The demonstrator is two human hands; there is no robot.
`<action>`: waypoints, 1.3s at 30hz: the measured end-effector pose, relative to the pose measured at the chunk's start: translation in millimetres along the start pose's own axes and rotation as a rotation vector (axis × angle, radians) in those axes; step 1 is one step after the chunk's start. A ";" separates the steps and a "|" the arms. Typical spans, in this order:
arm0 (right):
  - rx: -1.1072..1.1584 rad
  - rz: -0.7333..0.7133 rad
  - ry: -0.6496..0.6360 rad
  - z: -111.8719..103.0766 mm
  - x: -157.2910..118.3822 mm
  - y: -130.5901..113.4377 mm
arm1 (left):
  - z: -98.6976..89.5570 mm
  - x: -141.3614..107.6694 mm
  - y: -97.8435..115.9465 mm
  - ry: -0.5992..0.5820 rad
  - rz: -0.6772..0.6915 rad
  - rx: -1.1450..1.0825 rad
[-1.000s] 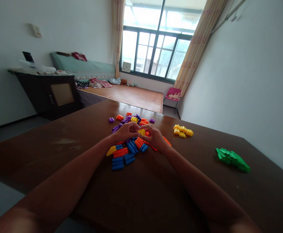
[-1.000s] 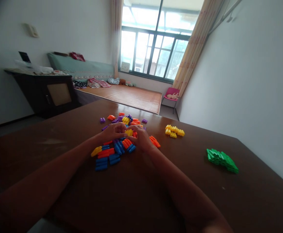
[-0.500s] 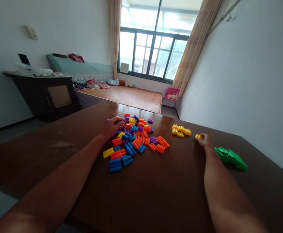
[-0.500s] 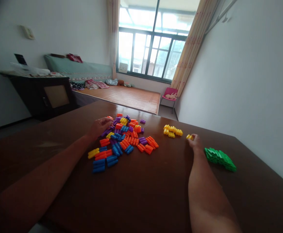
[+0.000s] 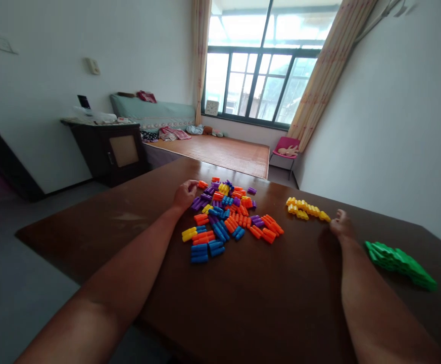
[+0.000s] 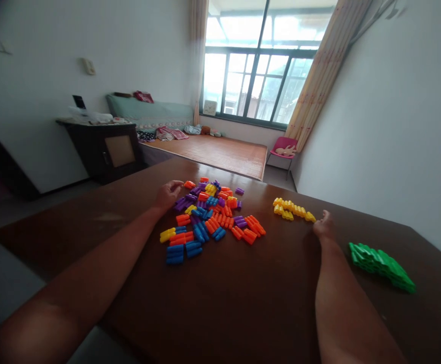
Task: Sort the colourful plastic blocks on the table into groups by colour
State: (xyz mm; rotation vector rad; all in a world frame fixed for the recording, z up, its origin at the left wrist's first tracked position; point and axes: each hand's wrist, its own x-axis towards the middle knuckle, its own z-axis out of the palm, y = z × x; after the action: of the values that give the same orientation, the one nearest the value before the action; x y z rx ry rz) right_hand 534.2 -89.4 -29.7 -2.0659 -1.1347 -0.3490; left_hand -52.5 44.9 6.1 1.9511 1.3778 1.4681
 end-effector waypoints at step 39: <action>0.137 -0.523 0.067 -17.3 -26.1 -137.3 | 106.4 83.0 79.1 -0.772 0.023 0.779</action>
State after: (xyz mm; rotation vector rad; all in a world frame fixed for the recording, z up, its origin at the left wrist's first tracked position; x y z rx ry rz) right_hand 409.4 -71.9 33.4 -1.6054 -1.6036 -0.5675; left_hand 78.8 105.6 65.4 2.5468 1.6193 0.0342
